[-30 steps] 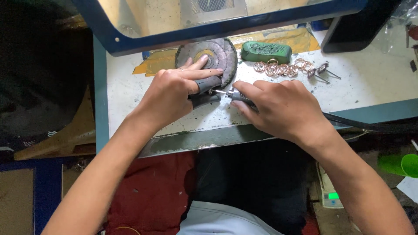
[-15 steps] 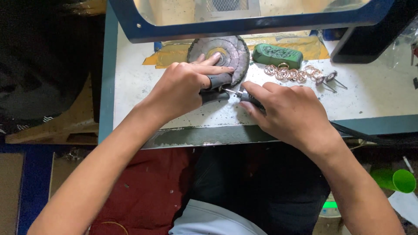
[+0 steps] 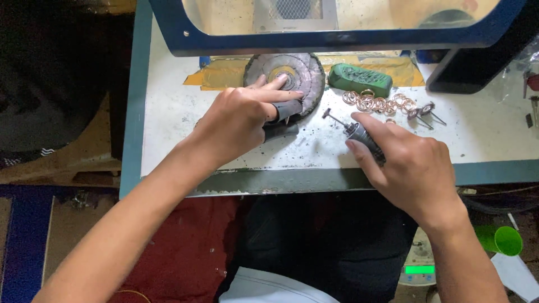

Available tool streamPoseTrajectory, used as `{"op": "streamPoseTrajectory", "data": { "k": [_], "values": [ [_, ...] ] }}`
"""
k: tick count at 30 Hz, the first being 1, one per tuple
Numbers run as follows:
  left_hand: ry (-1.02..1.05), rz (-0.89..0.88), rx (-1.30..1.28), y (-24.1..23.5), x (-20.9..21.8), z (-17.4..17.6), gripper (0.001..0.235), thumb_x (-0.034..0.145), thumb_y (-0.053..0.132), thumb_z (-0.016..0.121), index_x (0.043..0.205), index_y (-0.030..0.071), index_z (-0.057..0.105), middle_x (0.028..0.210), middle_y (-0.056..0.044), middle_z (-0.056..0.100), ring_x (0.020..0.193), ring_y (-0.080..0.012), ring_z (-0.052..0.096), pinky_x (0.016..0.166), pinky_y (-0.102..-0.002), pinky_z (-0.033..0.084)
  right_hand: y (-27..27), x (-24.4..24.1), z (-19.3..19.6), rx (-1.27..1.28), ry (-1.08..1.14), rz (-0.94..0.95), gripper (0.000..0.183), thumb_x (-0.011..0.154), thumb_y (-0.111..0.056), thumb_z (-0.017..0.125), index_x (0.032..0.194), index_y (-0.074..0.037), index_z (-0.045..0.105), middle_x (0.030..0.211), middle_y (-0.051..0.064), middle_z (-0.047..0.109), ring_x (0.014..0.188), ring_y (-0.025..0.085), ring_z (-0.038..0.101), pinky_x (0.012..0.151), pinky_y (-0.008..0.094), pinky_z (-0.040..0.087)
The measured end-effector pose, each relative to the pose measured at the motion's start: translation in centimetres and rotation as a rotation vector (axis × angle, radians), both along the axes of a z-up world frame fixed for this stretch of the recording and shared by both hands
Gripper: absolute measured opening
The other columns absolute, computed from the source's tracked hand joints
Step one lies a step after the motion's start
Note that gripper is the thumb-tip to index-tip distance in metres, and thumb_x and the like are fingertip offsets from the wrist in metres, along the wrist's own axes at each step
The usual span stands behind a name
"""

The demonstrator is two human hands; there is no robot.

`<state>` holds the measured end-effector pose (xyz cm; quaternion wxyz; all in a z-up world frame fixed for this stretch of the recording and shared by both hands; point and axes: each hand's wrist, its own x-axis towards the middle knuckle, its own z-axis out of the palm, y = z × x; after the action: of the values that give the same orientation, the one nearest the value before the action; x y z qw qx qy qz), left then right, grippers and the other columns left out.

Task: The person uses a rotary tool to polish small copper rings one by one on a rotating buffing wheel. They hold each ring with a finger cot and apply it to the wheel, then place the finished rings on the workbench.

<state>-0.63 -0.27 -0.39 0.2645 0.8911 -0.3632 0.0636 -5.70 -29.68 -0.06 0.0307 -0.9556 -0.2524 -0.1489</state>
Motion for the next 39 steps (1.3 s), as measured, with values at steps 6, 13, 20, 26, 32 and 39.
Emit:
{"op": "streamPoseTrajectory", "data": {
  "k": [6,13,20,26,32,39],
  "values": [
    [-0.061,0.008,-0.016,-0.1,-0.5,-0.1,0.036,0.057,-0.033,0.051,0.049,0.002,0.045,0.134,-0.014,0.068,0.130,-0.0469,0.057,0.100,-0.050,0.059,0.6,-0.2,0.2,-0.094,0.036,-0.061,0.048,0.103,-0.047,0.060,0.144,-0.023,0.066,0.100,-0.002,0.077,0.048,0.032,0.064,0.036,0.044,0.047],
    [-0.012,0.038,0.009,-0.2,-1.2,0.2,0.035,0.064,-0.031,0.053,0.049,0.000,0.048,0.138,-0.016,0.065,0.135,-0.0457,0.052,0.108,-0.054,0.051,0.6,-0.3,-0.1,-0.141,0.035,-0.108,0.049,0.102,-0.050,0.058,0.146,-0.029,0.063,0.096,-0.004,0.075,0.048,0.034,0.065,0.037,0.044,0.046],
    [-0.128,0.080,0.083,2.2,-3.4,1.8,0.045,0.094,0.022,0.076,0.057,-0.002,0.065,0.132,-0.021,0.068,0.123,-0.0490,0.062,0.109,-0.062,0.048,0.4,-0.4,-0.8,-0.230,-0.024,-0.162,0.052,0.103,-0.057,0.053,0.149,-0.035,0.062,0.102,-0.010,0.075,0.054,0.032,0.069,0.041,0.042,0.050],
    [0.027,0.236,0.127,5.2,-4.4,2.1,0.033,0.061,-0.024,0.065,0.044,0.004,0.060,0.140,-0.020,0.063,0.136,-0.0443,0.052,0.119,-0.064,0.031,0.6,-0.3,-0.5,-0.239,0.001,-0.154,0.052,0.103,-0.056,0.052,0.149,-0.035,0.062,0.090,-0.010,0.073,0.045,0.028,0.063,0.038,0.038,0.047],
    [0.131,0.386,0.113,6.5,-5.9,3.2,0.028,0.066,-0.023,0.065,0.050,-0.001,0.071,0.149,-0.025,0.053,0.146,-0.0440,0.042,0.126,-0.063,0.019,0.7,-0.3,-0.6,-0.223,0.036,-0.190,0.054,0.100,-0.057,0.052,0.149,-0.036,0.060,0.107,-0.011,0.076,0.054,0.034,0.070,0.043,0.044,0.054],
    [-0.146,0.456,-0.116,8.3,-9.9,2.1,0.049,0.093,0.025,0.072,0.129,-0.008,0.065,0.151,-0.019,0.052,0.143,-0.0513,0.048,0.122,-0.076,0.025,0.7,-0.3,-0.7,-0.202,0.010,-0.172,0.054,0.100,-0.055,0.054,0.149,-0.035,0.062,0.107,-0.012,0.076,0.051,0.030,0.068,0.040,0.040,0.050]
  ]
}}
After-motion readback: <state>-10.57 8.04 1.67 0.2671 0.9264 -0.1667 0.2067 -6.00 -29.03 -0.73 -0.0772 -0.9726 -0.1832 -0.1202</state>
